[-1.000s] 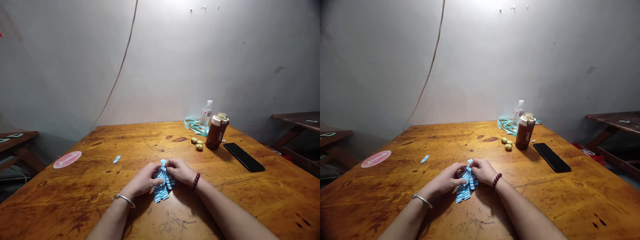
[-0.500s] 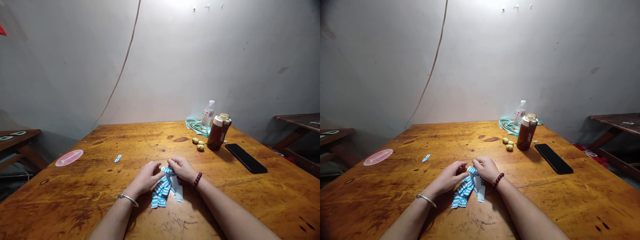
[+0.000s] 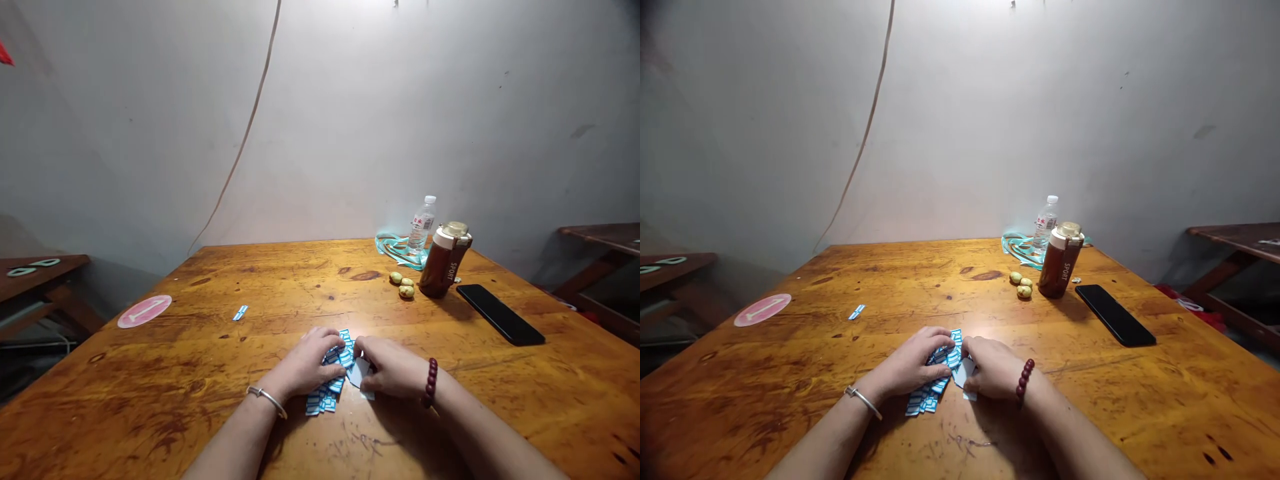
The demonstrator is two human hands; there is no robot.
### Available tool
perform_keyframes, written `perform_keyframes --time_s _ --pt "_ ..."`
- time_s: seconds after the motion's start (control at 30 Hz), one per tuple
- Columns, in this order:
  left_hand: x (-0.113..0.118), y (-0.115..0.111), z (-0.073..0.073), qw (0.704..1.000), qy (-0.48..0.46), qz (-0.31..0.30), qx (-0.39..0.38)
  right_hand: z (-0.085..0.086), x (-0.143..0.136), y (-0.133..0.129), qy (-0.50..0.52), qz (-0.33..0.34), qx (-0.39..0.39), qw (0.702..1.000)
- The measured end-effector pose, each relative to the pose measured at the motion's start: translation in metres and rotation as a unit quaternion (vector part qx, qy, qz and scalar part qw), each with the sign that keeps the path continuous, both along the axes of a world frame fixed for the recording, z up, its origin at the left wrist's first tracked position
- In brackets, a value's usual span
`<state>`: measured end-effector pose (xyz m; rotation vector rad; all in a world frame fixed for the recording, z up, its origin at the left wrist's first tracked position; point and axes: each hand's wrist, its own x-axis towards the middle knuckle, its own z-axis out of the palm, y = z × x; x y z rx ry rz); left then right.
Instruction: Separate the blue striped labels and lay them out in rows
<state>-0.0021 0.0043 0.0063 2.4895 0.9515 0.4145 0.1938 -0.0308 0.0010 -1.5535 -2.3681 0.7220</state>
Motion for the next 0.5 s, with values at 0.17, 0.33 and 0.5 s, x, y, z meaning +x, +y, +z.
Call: perform_keyframes --time_s 0.17,0.33,0.5 --pt "0.001 0.003 -0.001 1.000 -0.011 0.014 0.008 -0.002 0.008 0.013 0.124 -0.018 -0.061 0.990" --pt "0.002 0.002 0.001 1.000 -0.012 0.013 0.010 0.004 0.011 0.018 0.233 -0.051 -0.064 0.969" --pt "0.005 0.000 0.005 1.000 -0.009 0.012 0.005 0.006 0.014 0.016 0.210 -0.072 -0.019 0.975"
